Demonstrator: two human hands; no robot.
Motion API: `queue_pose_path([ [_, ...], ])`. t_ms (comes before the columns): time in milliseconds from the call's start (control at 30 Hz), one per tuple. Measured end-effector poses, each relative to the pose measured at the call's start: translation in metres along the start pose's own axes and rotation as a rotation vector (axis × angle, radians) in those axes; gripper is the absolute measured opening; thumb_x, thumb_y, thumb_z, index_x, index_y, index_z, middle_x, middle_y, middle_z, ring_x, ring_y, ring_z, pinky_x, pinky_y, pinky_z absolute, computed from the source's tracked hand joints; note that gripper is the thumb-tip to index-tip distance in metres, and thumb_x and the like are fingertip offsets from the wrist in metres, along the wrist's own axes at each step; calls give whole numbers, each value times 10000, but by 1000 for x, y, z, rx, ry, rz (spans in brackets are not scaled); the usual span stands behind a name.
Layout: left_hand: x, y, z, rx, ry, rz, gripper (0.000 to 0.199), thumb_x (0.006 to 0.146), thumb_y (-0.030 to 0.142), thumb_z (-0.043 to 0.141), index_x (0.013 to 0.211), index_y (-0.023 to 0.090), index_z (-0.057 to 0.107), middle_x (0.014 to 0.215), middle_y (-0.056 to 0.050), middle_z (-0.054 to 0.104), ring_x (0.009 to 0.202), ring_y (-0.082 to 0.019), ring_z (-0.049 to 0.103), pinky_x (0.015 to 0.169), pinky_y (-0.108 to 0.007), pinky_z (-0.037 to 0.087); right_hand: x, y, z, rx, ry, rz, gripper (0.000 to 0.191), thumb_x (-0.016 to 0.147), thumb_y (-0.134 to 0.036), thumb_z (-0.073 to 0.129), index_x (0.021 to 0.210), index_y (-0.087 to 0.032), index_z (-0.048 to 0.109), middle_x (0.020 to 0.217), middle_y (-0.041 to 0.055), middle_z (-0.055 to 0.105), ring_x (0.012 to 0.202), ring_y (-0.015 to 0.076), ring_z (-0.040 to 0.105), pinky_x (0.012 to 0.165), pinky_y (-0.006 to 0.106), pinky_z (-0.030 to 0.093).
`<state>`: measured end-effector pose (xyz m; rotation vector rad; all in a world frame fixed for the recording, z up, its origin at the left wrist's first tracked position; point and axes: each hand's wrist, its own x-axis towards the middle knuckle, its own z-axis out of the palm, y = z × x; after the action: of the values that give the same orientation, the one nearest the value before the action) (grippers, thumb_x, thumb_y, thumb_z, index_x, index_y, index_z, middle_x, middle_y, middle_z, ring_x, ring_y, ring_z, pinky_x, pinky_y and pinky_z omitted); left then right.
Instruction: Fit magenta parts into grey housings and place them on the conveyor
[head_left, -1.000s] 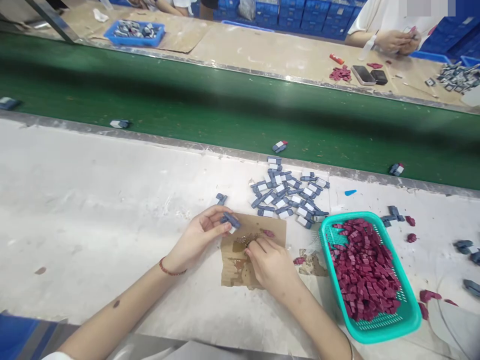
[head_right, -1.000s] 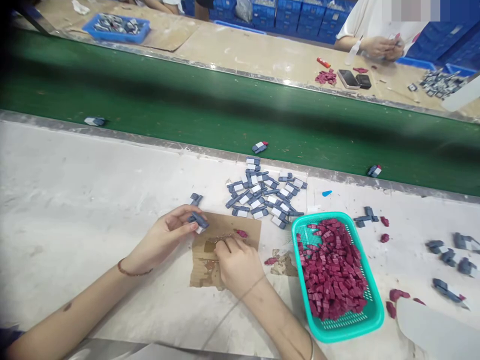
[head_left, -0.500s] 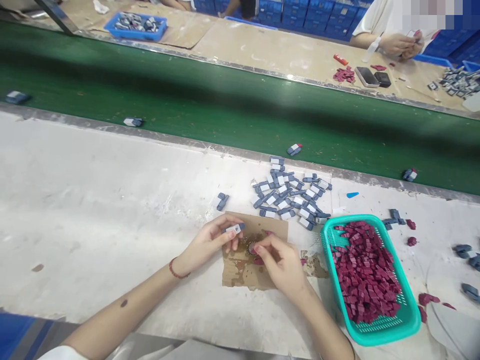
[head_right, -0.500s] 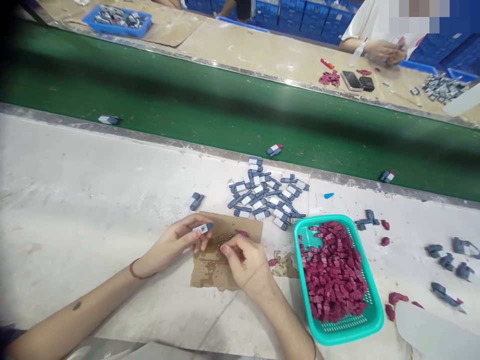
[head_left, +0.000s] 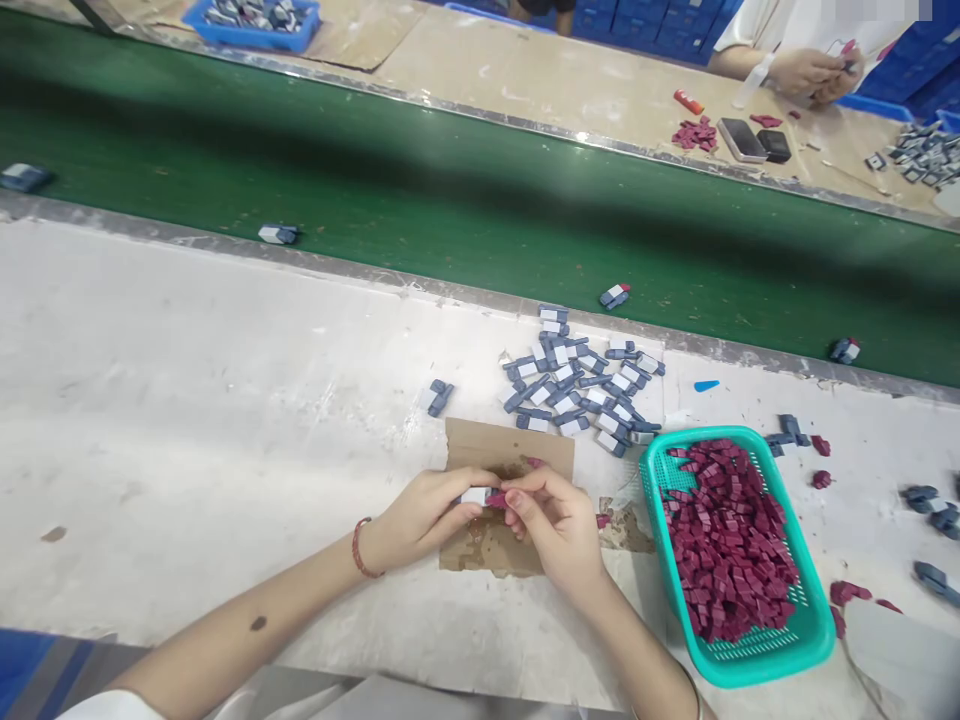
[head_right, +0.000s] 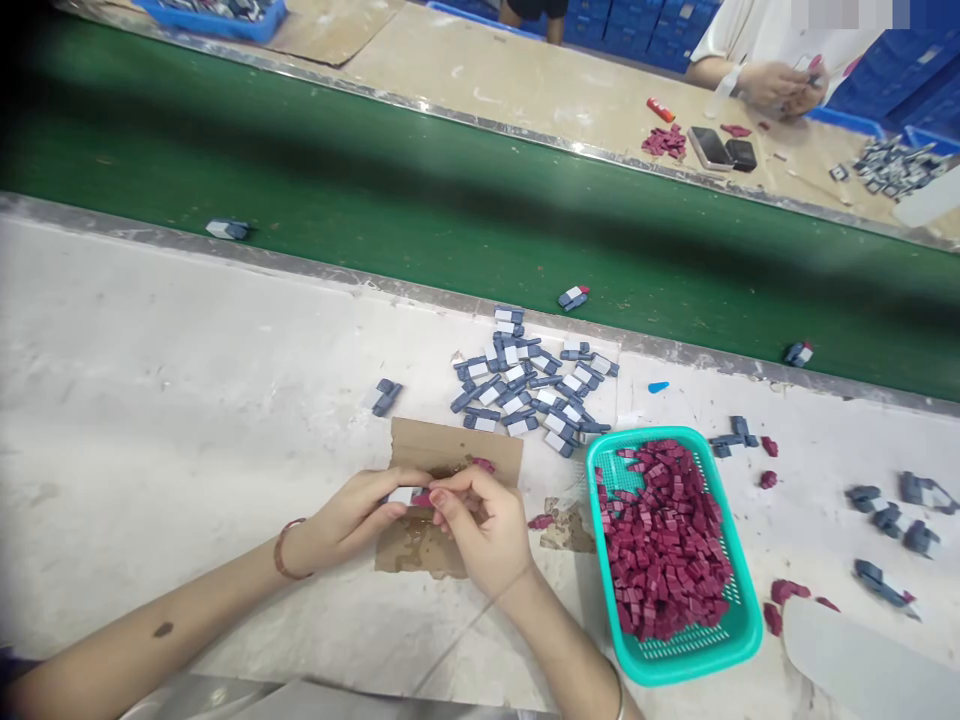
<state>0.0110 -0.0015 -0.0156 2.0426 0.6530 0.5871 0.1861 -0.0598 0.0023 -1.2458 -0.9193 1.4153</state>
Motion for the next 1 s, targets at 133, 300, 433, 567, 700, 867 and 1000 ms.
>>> queue_pose_path([
  [133, 1, 2, 0, 55, -24, -9, 507, 1000, 495, 189, 1067, 161, 564, 893, -94, 713, 733, -178, 678, 662, -252, 518, -1, 2, 1, -54, -7, -22, 213, 868, -378, 591, 791, -182, 625, 582, -18, 580, 496, 103, 528, 475, 209, 425],
  [300, 3, 6, 1, 173, -12, 45, 466, 1014, 446, 184, 966, 167, 553, 761, -57, 694, 624, -167, 647, 565, -243, 469, -2, 4, 4, -159, -18, -53, 221, 890, -346, 545, 747, -185, 594, 575, -27, 557, 501, 104, 518, 482, 209, 405],
  [433, 3, 7, 1, 192, 4, 58, 466, 1017, 436, 180, 868, 176, 538, 671, -32, 659, 563, -157, 612, 527, -235, 439, -2, 3, 3, -291, -42, -89, 252, 935, -366, 484, 778, -191, 579, 605, -20, 572, 529, 116, 528, 498, 218, 403],
  [567, 1, 6, 1, 113, 25, 45, 460, 1020, 427, 189, 827, 184, 529, 615, -3, 616, 513, -134, 578, 509, -217, 427, -1, -1, -2, -715, -89, -343, 375, 1012, -379, 315, 796, -189, 556, 698, 28, 615, 631, 153, 553, 580, 262, 405],
  [700, 1, 5, 1, 118, 12, 64, 466, 1023, 411, 183, 794, 186, 521, 590, 5, 597, 489, -128, 554, 496, -218, 409, 1, -3, -5, -1023, -169, -570, 511, 1040, -338, 144, 715, -195, 510, 650, 44, 594, 613, 169, 521, 570, 282, 369],
  [867, 2, 5, 1, 163, -6, 119, 463, 1026, 391, 177, 758, 189, 497, 549, 15, 565, 446, -125, 513, 474, -225, 385, 1, -2, -4, -1071, -208, -596, 543, 1045, -325, 110, 695, -193, 503, 613, 27, 577, 566, 155, 496, 535, 276, 345],
  [1000, 2, 6, 1, 168, -3, 133, 471, 1027, 390, 168, 741, 193, 487, 528, 20, 548, 428, -124, 494, 459, -226, 374, -1, -3, 2, -1112, -216, -567, 576, 1044, -334, 83, 703, -190, 525, 619, 26, 584, 575, 160, 500, 538, 284, 349],
])
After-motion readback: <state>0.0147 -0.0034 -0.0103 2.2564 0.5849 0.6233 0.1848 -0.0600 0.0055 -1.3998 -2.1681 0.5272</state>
